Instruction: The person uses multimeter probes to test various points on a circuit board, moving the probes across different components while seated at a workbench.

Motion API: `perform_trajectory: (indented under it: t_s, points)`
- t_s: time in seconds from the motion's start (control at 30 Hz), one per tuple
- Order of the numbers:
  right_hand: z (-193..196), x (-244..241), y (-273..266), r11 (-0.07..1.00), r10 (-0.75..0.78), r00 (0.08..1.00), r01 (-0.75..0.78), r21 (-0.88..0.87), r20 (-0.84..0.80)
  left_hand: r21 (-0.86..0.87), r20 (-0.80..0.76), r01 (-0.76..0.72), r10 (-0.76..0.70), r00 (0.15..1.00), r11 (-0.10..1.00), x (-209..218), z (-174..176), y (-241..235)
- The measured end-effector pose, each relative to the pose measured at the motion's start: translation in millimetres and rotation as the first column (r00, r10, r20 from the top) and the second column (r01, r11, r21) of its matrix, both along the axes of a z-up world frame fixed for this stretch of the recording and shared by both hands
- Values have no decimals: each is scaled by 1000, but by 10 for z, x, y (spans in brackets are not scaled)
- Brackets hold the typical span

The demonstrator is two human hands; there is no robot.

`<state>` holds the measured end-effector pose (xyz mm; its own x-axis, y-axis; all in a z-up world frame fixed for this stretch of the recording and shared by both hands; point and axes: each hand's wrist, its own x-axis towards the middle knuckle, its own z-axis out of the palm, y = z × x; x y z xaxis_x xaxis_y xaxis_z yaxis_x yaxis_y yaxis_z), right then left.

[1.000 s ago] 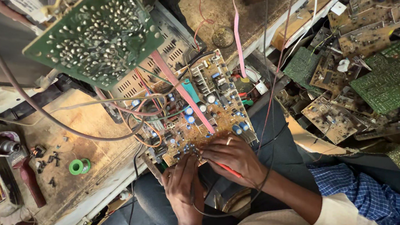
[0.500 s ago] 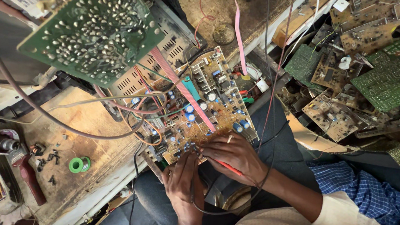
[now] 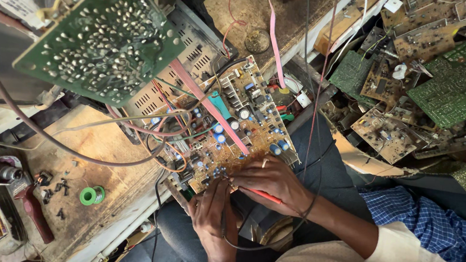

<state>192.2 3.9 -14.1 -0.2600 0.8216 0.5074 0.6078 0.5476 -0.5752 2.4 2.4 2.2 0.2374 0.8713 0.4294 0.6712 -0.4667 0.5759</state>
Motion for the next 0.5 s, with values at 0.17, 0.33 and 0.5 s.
perform_trajectory:
  t_s: [0.17,0.33,0.5]
  points:
    - [24,-15,-13,1000,-8,1000,8,7,-9,7,2,-8,8,1000,1000,13,28,-1]
    - [122,2,39,998,-36,997,39,47,-62,48,39,31,-33,999,998,62,89,65]
    - [127,-40,-34,998,-49,980,54,19,-195,31,7,-5,5,1000,1000,7,10,-9]
